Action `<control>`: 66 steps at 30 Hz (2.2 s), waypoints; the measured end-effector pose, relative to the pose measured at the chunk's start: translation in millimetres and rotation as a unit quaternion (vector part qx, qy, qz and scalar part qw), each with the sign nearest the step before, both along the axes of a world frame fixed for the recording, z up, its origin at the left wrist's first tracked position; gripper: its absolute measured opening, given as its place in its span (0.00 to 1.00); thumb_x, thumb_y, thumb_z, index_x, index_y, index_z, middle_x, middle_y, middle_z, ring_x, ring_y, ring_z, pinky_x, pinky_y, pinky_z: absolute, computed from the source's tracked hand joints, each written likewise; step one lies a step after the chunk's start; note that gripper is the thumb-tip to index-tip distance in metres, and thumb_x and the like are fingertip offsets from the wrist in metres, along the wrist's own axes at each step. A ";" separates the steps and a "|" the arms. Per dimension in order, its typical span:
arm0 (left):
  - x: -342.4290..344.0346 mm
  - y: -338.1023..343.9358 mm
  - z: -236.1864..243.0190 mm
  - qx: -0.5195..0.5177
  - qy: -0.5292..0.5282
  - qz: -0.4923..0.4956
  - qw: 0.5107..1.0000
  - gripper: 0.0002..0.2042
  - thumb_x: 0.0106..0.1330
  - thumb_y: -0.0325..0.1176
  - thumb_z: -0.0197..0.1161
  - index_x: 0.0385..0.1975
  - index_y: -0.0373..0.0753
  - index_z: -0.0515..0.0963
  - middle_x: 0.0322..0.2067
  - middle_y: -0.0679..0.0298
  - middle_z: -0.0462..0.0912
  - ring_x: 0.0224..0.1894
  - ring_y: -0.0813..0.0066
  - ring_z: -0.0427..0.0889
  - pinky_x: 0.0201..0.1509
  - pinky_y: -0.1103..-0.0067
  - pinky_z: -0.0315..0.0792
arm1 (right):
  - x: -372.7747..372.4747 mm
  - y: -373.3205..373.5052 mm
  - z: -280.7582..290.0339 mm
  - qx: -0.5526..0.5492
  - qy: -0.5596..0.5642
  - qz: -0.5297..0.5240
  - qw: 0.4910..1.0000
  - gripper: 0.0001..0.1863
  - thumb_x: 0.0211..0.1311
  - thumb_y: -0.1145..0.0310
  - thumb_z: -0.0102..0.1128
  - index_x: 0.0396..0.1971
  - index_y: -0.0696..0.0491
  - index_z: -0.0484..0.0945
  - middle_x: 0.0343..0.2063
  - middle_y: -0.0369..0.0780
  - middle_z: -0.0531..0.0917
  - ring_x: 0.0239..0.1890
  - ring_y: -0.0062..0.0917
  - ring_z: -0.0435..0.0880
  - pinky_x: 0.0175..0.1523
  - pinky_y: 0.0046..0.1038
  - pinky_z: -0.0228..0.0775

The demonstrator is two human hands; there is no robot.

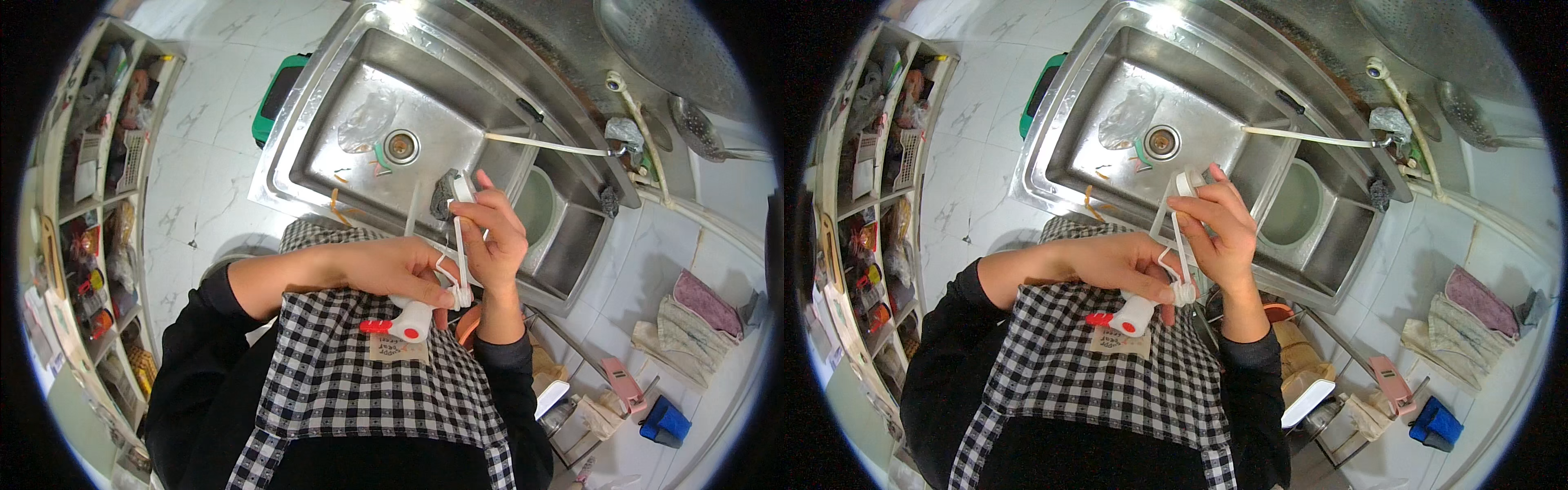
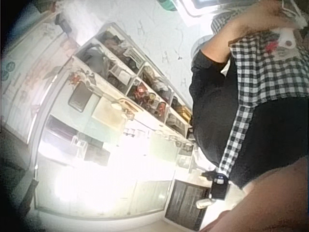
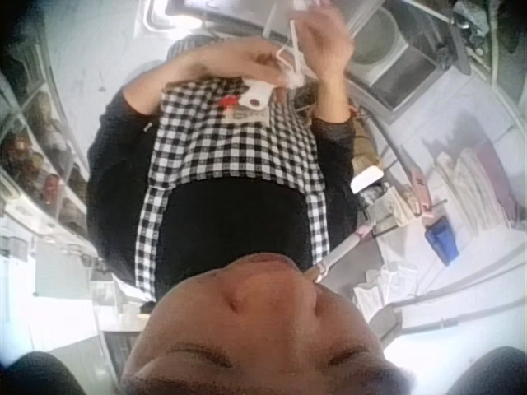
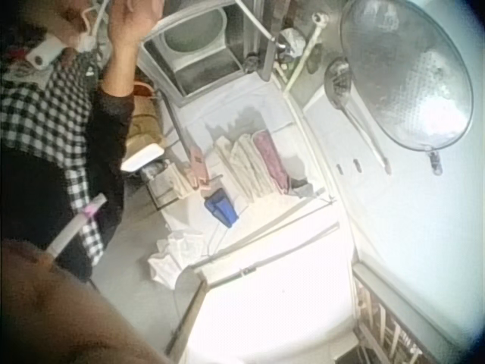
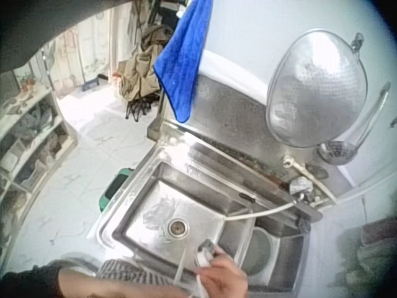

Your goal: The person works on a kitchen sink faucet, using a screwdriver to remove a cap and then inserting a small blue part into the faucet opening. They repeatedly insert and remove the part while holding a small white bottle, then wrap a white strip around the faucet neck.

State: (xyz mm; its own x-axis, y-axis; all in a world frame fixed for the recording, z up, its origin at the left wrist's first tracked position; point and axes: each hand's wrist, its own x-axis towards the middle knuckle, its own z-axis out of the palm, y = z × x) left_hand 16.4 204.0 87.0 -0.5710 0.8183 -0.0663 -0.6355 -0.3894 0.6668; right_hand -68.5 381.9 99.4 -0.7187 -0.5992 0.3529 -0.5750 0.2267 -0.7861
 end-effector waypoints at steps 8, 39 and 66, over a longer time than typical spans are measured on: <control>-4.6 16.1 -15.0 -0.147 0.015 0.071 0.987 0.19 0.70 0.40 0.65 0.51 0.31 0.78 0.32 0.60 0.88 0.34 0.83 0.83 0.37 0.82 0.75 | -13.3 6.2 58.5 0.025 0.004 0.068 0.997 0.19 0.44 0.87 0.59 0.39 0.61 0.85 0.35 0.44 0.81 0.39 0.34 0.82 0.70 0.51 0.59; -33.0 -14.2 -42.1 -0.196 -0.146 0.366 0.898 0.12 0.72 0.38 0.61 0.48 0.37 0.77 0.33 0.67 0.83 0.34 0.81 0.80 0.38 0.85 0.72 | 41.8 134.1 79.8 -0.171 -0.240 -0.042 0.955 0.11 0.60 0.65 0.63 0.21 0.53 0.77 0.22 0.40 0.76 0.29 0.27 0.75 0.64 0.58 0.64; -28.1 -57.8 0.2 0.009 -0.151 0.285 0.947 0.12 0.66 0.32 0.52 0.44 0.31 0.71 0.19 0.54 0.76 0.13 0.71 0.70 0.16 0.77 0.62 | 10.2 117.5 0.4 0.189 -0.035 -0.170 0.966 0.05 0.65 0.71 0.65 0.35 0.56 0.81 0.31 0.40 0.84 0.37 0.32 0.83 0.68 0.50 0.61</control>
State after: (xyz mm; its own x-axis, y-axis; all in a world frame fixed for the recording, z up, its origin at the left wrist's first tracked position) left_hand -11.8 146.2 87.2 -0.8773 0.3859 -0.2854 -0.4793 -0.7356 0.4787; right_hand -58.3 499.4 99.7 -0.9111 -0.4001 0.0986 -0.3651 0.6728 -0.6435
